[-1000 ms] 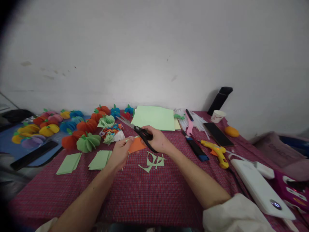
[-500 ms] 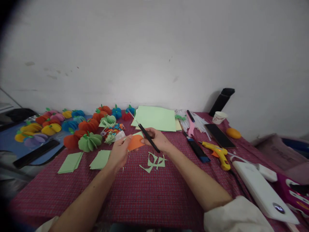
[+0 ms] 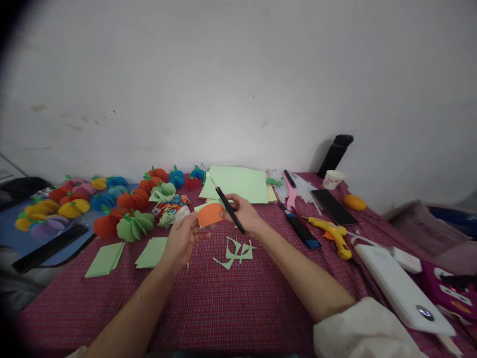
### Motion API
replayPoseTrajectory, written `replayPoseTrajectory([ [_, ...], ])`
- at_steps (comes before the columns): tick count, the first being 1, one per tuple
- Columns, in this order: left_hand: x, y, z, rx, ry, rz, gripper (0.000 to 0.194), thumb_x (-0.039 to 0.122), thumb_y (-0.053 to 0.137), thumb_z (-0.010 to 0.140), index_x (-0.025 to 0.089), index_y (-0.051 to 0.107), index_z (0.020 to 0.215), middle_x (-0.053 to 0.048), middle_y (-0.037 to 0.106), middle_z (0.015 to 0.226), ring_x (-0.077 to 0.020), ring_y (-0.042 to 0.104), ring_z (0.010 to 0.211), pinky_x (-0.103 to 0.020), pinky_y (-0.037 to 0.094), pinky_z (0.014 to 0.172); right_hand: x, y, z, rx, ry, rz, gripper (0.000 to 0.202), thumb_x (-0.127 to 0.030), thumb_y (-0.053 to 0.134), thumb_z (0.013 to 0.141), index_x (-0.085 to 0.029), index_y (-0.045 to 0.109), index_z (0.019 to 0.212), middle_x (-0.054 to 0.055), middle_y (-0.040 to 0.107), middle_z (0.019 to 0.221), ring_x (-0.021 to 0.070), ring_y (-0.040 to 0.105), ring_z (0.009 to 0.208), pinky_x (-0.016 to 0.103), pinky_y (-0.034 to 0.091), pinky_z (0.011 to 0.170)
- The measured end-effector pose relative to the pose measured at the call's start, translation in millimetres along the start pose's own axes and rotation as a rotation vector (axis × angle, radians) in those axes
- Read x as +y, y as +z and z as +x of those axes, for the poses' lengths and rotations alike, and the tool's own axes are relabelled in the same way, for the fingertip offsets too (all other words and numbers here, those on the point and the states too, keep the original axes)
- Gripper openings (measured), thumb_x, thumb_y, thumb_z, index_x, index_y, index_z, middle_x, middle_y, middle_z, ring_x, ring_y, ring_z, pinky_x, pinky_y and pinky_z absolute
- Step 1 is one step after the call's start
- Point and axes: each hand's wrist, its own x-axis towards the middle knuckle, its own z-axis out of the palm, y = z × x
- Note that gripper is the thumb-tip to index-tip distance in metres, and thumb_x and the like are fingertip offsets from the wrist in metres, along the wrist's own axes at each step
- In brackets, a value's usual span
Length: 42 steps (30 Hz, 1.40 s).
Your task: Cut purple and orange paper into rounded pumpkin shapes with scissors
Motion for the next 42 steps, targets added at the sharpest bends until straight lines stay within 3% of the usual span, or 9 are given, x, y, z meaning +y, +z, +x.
replayPoseTrajectory([
  [3, 0, -0.8, 1, 0.047, 0.051, 0.011, 0.033, 0.039, 0.059, 0.067, 0.012, 0.060, 0.086, -0.007, 0.067, 0.077, -0.0168, 0.063, 0.065, -0.025, 0.049, 0.054, -3, 0, 0, 0.040, -0.026, 0.004, 0.039, -0.023, 0.067, 0.056, -0.017, 0.048, 0.090, -0.006, 0.049, 0.061, 0.0066, 0.044, 0.052, 0.020, 0.036, 0.050],
  [11, 0, 1.3, 0, 0.013, -0.070, 0.050, 0.031, 0.038, 0.063, 0.065, 0.010, 0.056, 0.076, -0.011, 0.066, 0.069, -0.0186, 0.063, 0.058, -0.025, 0.045, 0.047, -2, -4, 2, 0.047, -0.057, 0.070, 0.040, -0.017, 0.067, 0.055, -0.018, 0.048, 0.091, -0.007, 0.049, 0.061, 0.0058, 0.043, 0.052, 0.020, 0.035, 0.051],
  [27, -2, -0.4, 0, -0.059, -0.022, 0.111, 0.029, 0.035, 0.066, 0.062, 0.010, 0.064, 0.077, -0.009, 0.067, 0.075, -0.0167, 0.061, 0.065, -0.027, 0.046, 0.057, -8, -3, 1, 0.040, -0.072, 0.080, 0.040, -0.017, 0.068, 0.055, -0.017, 0.048, 0.090, -0.008, 0.048, 0.061, 0.0062, 0.043, 0.053, 0.021, 0.035, 0.053],
  [33, 3, -1.1, -2, -0.235, -0.078, -0.060, 0.040, 0.042, 0.051, 0.075, 0.012, 0.060, 0.100, -0.011, 0.067, 0.081, -0.0178, 0.061, 0.071, -0.027, 0.046, 0.058, -9, 0, -2, -0.048, -0.089, 0.082, 0.043, -0.018, 0.069, 0.056, -0.018, 0.047, 0.092, -0.007, 0.048, 0.062, 0.0058, 0.042, 0.052, 0.020, 0.033, 0.051],
  [42, -10, -2.5, 4, -0.161, 0.020, 0.136, 0.028, 0.033, 0.064, 0.066, 0.011, 0.065, 0.083, -0.006, 0.064, 0.072, -0.0111, 0.054, 0.058, -0.021, 0.039, 0.048, -2, 5, -6, -0.187, -0.074, 0.047, 0.044, -0.019, 0.065, 0.062, -0.018, 0.043, 0.101, -0.005, 0.052, 0.066, 0.0071, 0.045, 0.052, 0.020, 0.034, 0.049],
])
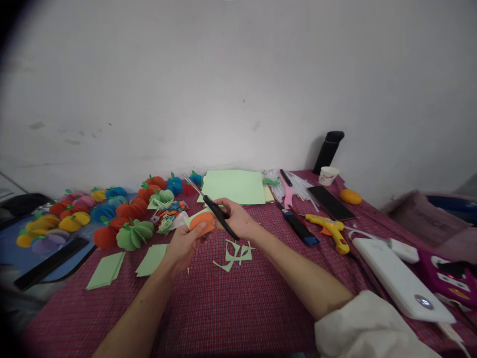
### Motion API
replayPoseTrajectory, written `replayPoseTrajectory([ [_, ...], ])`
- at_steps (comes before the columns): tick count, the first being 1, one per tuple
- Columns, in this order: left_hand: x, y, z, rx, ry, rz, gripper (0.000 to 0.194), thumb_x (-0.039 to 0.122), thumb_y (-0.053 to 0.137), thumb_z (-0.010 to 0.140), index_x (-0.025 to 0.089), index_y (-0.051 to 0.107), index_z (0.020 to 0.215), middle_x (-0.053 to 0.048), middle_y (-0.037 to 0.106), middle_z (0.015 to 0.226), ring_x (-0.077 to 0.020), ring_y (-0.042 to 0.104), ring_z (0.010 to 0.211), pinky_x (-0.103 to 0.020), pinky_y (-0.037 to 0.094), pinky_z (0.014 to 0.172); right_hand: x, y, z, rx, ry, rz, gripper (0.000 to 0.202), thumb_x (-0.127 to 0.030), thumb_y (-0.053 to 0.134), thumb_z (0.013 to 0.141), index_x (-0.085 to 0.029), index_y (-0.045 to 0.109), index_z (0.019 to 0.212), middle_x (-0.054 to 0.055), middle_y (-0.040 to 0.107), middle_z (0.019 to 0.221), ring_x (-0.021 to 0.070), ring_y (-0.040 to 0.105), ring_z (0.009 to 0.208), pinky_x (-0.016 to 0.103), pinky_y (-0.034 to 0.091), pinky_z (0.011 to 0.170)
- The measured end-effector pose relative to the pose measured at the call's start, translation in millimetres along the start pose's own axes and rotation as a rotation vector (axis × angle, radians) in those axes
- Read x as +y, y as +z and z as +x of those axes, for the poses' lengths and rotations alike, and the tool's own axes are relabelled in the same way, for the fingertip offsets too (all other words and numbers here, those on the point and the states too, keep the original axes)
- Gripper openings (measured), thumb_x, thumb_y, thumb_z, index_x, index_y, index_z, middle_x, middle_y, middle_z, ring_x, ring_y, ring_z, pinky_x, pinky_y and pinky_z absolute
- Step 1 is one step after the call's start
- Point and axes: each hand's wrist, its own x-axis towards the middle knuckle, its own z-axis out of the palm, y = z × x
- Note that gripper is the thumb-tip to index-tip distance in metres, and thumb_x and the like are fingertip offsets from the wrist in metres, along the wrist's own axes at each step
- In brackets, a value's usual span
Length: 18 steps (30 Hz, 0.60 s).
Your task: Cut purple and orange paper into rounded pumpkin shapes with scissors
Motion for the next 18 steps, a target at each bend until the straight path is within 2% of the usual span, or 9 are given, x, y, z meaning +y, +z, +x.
replayPoseTrajectory([
  [5, 0, 3.4, -2, 0.012, 0.022, -0.053, 0.025, 0.025, 0.070, 0.060, 0.013, 0.066, 0.081, -0.003, 0.064, 0.072, -0.0090, 0.052, 0.059, -0.021, 0.039, 0.054, 4, 2, 0, -0.006, -0.018, -0.048, 0.039, -0.017, 0.063, 0.064, -0.018, 0.045, 0.099, -0.004, 0.052, 0.068, 0.0075, 0.046, 0.056, 0.020, 0.035, 0.051],
  [8, 2, 5.0, -4, 0.020, -0.005, -0.086, 0.025, 0.024, 0.073, 0.055, 0.013, 0.067, 0.078, -0.004, 0.065, 0.074, -0.0112, 0.055, 0.064, -0.023, 0.041, 0.061, 3, 5, 0, -0.012, -0.034, -0.021, 0.039, -0.017, 0.064, 0.063, -0.017, 0.046, 0.097, -0.002, 0.054, 0.073, 0.0082, 0.048, 0.060, 0.021, 0.037, 0.055],
  [10, 2, 5.0, -4, 0.032, -0.035, -0.114, 0.024, 0.023, 0.073, 0.054, 0.012, 0.067, 0.075, -0.004, 0.065, 0.072, -0.0114, 0.055, 0.063, -0.023, 0.040, 0.060, 0, 6, -1, -0.010, -0.026, 0.004, 0.038, -0.018, 0.066, 0.062, -0.017, 0.047, 0.095, -0.003, 0.053, 0.072, 0.0082, 0.048, 0.060, 0.021, 0.037, 0.055],
  [16, 3, 2.4, -1, 0.105, -0.159, -0.282, 0.023, 0.022, 0.074, 0.053, 0.012, 0.064, 0.071, -0.001, 0.062, 0.064, -0.0084, 0.053, 0.055, -0.021, 0.040, 0.055, -11, 0, 0, 0.182, 0.017, 0.052, 0.042, -0.024, 0.070, 0.059, -0.019, 0.048, 0.094, -0.005, 0.053, 0.066, 0.0080, 0.049, 0.057, 0.022, 0.038, 0.057],
  [18, 3, 1.7, -1, 0.113, -0.192, -0.309, 0.023, 0.022, 0.074, 0.053, 0.012, 0.063, 0.070, 0.000, 0.060, 0.061, -0.0077, 0.053, 0.053, -0.019, 0.038, 0.051, -11, -3, 1, 0.183, 0.016, 0.054, 0.044, -0.023, 0.071, 0.058, -0.019, 0.047, 0.095, -0.004, 0.055, 0.067, 0.0092, 0.051, 0.060, 0.023, 0.039, 0.060],
])
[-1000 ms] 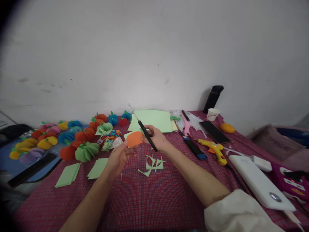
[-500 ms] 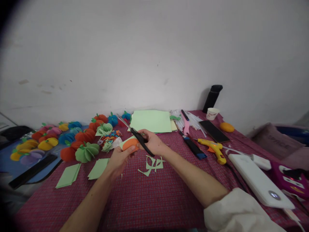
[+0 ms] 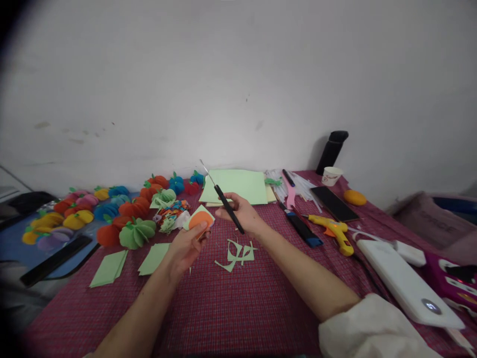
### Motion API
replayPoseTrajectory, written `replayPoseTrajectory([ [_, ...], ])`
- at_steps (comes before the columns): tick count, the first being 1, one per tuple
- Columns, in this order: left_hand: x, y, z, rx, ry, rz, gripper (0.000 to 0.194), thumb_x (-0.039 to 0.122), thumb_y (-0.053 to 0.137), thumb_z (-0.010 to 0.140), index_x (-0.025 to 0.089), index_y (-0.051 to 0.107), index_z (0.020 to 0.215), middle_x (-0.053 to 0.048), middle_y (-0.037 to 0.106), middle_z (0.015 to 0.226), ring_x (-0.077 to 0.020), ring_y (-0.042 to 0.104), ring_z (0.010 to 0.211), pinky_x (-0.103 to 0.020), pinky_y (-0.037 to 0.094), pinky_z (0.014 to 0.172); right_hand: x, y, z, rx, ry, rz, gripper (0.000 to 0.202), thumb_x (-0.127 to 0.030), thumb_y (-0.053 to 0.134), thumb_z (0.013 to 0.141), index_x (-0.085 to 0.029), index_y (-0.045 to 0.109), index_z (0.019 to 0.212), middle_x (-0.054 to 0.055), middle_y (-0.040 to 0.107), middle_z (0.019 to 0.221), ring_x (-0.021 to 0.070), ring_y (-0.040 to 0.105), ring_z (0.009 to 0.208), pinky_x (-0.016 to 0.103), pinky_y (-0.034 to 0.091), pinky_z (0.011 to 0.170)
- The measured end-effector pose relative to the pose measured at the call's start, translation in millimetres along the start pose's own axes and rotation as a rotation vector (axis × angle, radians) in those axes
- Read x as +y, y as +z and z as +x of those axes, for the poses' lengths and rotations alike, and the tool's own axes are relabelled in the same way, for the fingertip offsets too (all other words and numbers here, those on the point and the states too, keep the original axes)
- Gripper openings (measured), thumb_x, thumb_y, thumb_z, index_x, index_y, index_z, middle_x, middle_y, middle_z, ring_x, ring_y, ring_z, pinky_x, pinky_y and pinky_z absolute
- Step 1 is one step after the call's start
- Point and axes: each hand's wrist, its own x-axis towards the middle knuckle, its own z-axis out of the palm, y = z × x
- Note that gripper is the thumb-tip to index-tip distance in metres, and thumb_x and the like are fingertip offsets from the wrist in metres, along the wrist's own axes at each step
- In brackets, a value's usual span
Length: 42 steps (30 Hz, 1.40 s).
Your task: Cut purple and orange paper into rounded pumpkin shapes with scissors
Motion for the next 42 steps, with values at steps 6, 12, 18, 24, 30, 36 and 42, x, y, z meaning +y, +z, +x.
replayPoseTrajectory([
  [6, 2, -0.6, -1, 0.019, -0.024, -0.026, 0.023, 0.022, 0.073, 0.055, 0.013, 0.062, 0.073, 0.001, 0.060, 0.061, -0.0065, 0.053, 0.052, -0.018, 0.035, 0.047, 8, 3, -1, -0.144, -0.022, -0.062, 0.047, -0.017, 0.067, 0.060, -0.019, 0.044, 0.100, -0.002, 0.056, 0.073, 0.0078, 0.049, 0.057, 0.021, 0.035, 0.051],
  [12, -1, -0.6, 0, 0.010, -0.006, -0.011, 0.025, 0.023, 0.074, 0.053, 0.013, 0.063, 0.072, 0.000, 0.061, 0.061, -0.0070, 0.053, 0.052, -0.019, 0.036, 0.048, 11, 7, -1, -0.077, -0.018, -0.097, 0.046, -0.016, 0.066, 0.058, -0.019, 0.043, 0.097, -0.004, 0.052, 0.071, 0.0059, 0.044, 0.052, 0.019, 0.032, 0.047],
  [18, -2, -0.5, 0, -0.008, 0.005, -0.005, 0.023, 0.023, 0.073, 0.055, 0.012, 0.063, 0.073, 0.000, 0.061, 0.062, -0.0075, 0.053, 0.053, -0.019, 0.035, 0.048, 11, 7, -1, -0.091, -0.012, -0.062, 0.045, -0.017, 0.067, 0.058, -0.019, 0.043, 0.097, -0.004, 0.050, 0.069, 0.0058, 0.042, 0.052, 0.019, 0.030, 0.046],
  [24, -4, -0.5, 1, -0.005, 0.025, 0.011, 0.021, 0.022, 0.071, 0.058, 0.012, 0.063, 0.074, 0.000, 0.061, 0.064, -0.0073, 0.053, 0.053, -0.019, 0.035, 0.049, 11, 6, -2, -0.110, -0.008, -0.086, 0.042, -0.016, 0.064, 0.061, -0.019, 0.043, 0.098, -0.006, 0.048, 0.065, 0.0056, 0.040, 0.050, 0.019, 0.028, 0.045],
  [30, -5, -0.5, 1, 0.006, 0.054, 0.037, 0.021, 0.023, 0.071, 0.059, 0.011, 0.063, 0.075, -0.001, 0.061, 0.066, -0.0075, 0.053, 0.053, -0.020, 0.036, 0.050, 14, 4, -1, -0.116, -0.025, -0.104, 0.046, -0.013, 0.064, 0.061, -0.018, 0.045, 0.102, -0.005, 0.049, 0.067, 0.0050, 0.039, 0.049, 0.018, 0.028, 0.044],
  [36, -5, 0.4, 0, -0.023, 0.057, 0.034, 0.021, 0.024, 0.071, 0.058, 0.013, 0.063, 0.075, 0.000, 0.062, 0.065, -0.0078, 0.053, 0.055, -0.020, 0.037, 0.052, 15, 4, -1, -0.097, -0.003, -0.104, 0.046, -0.015, 0.064, 0.061, -0.019, 0.046, 0.102, -0.006, 0.047, 0.064, 0.0047, 0.037, 0.047, 0.018, 0.027, 0.042],
  [42, -7, 0.1, 0, -0.015, 0.092, 0.073, 0.023, 0.025, 0.072, 0.057, 0.014, 0.064, 0.075, 0.000, 0.062, 0.066, -0.0086, 0.053, 0.056, -0.020, 0.037, 0.053, 15, 4, -1, -0.103, -0.013, -0.097, 0.045, -0.015, 0.066, 0.060, -0.019, 0.046, 0.100, -0.005, 0.050, 0.067, 0.0049, 0.039, 0.048, 0.018, 0.028, 0.044],
])
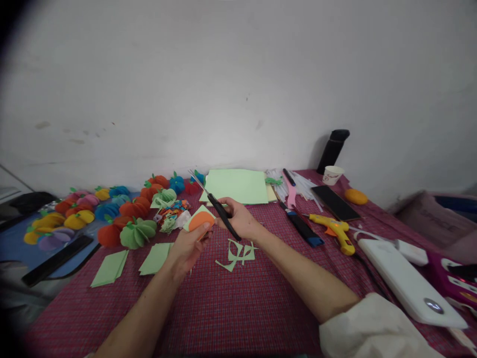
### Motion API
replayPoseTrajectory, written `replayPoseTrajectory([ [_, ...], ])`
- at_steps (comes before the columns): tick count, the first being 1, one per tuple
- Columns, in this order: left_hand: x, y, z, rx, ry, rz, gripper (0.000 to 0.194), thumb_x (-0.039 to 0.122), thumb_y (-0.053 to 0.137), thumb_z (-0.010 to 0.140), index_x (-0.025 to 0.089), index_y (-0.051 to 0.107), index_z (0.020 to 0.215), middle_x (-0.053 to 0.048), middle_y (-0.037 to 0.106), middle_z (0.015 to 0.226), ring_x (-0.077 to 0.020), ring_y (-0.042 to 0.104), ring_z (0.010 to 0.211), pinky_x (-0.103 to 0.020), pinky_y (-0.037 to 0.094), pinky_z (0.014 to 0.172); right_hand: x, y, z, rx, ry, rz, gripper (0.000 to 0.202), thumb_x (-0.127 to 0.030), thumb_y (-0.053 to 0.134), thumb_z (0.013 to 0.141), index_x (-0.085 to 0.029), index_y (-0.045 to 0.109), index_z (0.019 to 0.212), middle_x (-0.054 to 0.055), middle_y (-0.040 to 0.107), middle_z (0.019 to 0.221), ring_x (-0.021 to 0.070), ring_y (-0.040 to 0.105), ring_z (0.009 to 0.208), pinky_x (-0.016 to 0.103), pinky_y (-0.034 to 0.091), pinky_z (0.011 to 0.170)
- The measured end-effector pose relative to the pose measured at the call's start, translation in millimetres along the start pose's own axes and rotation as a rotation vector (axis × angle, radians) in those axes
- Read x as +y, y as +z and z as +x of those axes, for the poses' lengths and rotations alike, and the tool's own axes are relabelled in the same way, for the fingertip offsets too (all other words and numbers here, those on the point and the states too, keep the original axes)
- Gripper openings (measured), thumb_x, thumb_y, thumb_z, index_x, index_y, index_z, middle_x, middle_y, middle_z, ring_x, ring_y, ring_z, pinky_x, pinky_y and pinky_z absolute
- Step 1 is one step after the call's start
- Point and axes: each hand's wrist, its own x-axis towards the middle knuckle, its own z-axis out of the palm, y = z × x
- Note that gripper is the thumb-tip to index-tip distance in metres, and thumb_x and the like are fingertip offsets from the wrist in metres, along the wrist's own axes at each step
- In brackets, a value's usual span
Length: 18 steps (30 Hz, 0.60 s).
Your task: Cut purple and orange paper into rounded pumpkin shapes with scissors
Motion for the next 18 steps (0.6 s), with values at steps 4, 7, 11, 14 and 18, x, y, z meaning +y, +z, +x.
replayPoseTrajectory([
  [4, 1, 1.5, 0, 0.049, 0.003, 0.009, 0.025, 0.025, 0.073, 0.054, 0.012, 0.064, 0.073, -0.001, 0.062, 0.066, -0.0091, 0.053, 0.057, -0.021, 0.038, 0.054, -1, 1, 0, 0.005, 0.017, -0.001, 0.045, -0.018, 0.067, 0.060, -0.020, 0.046, 0.099, -0.006, 0.049, 0.064, 0.0048, 0.038, 0.047, 0.019, 0.028, 0.044],
  [7, 4, 2.5, 0, 0.093, -0.004, -0.031, 0.025, 0.024, 0.074, 0.053, 0.012, 0.063, 0.071, 0.000, 0.061, 0.062, -0.0080, 0.053, 0.054, -0.020, 0.037, 0.052, -2, 1, 2, 0.051, -0.008, 0.044, 0.043, -0.023, 0.069, 0.060, -0.020, 0.047, 0.097, -0.005, 0.051, 0.065, 0.0068, 0.044, 0.052, 0.020, 0.033, 0.049],
  [11, 7, 3.0, 0, 0.154, -0.021, -0.088, 0.024, 0.022, 0.074, 0.052, 0.012, 0.062, 0.070, 0.001, 0.060, 0.059, -0.0068, 0.053, 0.053, -0.018, 0.035, 0.050, -4, 2, 3, 0.140, -0.029, 0.117, 0.045, -0.026, 0.071, 0.059, -0.019, 0.047, 0.096, -0.003, 0.056, 0.068, 0.0106, 0.052, 0.064, 0.025, 0.040, 0.062],
  [14, 8, 2.4, 1, 0.168, -0.035, -0.104, 0.026, 0.022, 0.075, 0.051, 0.012, 0.062, 0.072, 0.001, 0.060, 0.060, -0.0073, 0.053, 0.054, -0.019, 0.035, 0.051, -2, 6, 2, 0.160, -0.008, 0.137, 0.047, -0.026, 0.072, 0.056, -0.019, 0.047, 0.094, -0.003, 0.056, 0.069, 0.0110, 0.053, 0.065, 0.026, 0.041, 0.065],
  [18, 4, 0.4, 2, 0.142, -0.041, -0.087, 0.024, 0.023, 0.074, 0.053, 0.014, 0.062, 0.072, 0.002, 0.060, 0.061, -0.0073, 0.053, 0.055, -0.019, 0.035, 0.050, 6, 13, 2, 0.124, -0.012, 0.146, 0.049, -0.024, 0.073, 0.055, -0.019, 0.046, 0.095, -0.005, 0.053, 0.067, 0.0094, 0.051, 0.060, 0.023, 0.039, 0.059],
])
